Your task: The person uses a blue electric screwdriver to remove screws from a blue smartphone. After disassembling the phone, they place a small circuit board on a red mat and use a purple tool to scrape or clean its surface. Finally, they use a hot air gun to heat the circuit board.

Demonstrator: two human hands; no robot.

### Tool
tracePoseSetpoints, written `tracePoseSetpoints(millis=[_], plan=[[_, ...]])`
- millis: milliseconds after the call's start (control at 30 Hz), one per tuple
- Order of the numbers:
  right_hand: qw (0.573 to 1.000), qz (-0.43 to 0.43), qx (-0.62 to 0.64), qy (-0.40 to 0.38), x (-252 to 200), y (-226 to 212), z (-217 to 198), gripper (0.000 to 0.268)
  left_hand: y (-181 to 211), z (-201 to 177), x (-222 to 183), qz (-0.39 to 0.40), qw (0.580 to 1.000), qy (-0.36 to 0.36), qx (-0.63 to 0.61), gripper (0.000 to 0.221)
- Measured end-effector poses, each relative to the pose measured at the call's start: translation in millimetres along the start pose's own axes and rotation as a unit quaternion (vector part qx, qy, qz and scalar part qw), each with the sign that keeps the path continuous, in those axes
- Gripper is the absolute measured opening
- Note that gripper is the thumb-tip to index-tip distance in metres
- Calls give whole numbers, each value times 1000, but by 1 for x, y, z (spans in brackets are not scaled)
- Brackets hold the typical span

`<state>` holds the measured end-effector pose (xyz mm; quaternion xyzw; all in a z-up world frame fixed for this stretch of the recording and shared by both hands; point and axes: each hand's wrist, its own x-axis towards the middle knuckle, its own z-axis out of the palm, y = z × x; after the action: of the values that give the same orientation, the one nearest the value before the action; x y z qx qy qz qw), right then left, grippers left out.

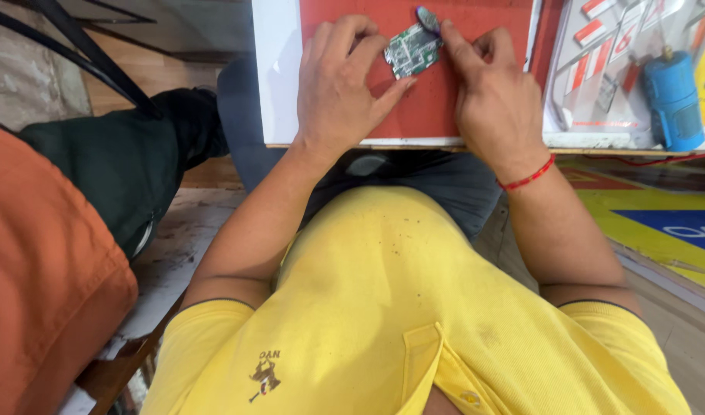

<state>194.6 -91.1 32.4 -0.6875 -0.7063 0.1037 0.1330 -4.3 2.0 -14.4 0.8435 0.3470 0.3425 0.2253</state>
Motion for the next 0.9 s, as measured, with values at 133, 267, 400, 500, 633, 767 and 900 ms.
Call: tracePoseSetpoints(millis=[133,267,400,500,633,767,900], plan=[[1000,-8,12,-19,-3,-8,2,56,0,-5,-1,-7,1000,-2,6,45],[999,21,12,22,0,-2,5,55,0,-1,0,-10,1000,-15,6,47],[1000,11,8,-4,-3,-8,8,55,-1,-4,-1,-14,1000,-10,1,47],[1000,21,1,18,4,-1,3,52,-1,-1,1,-13,1000,-8,-5,47],[999,27,5,19,4,-2,6,50,0,-3,-1,-14,1000,-9,-5,47],[1000,-14,23,-16,-3,-4,6,56,0,-2,0,-5,1000,1,2,49],[1000,5,25,6,-10,5,4,53,0,1,-1,-11,1000,-8,-4,49]])
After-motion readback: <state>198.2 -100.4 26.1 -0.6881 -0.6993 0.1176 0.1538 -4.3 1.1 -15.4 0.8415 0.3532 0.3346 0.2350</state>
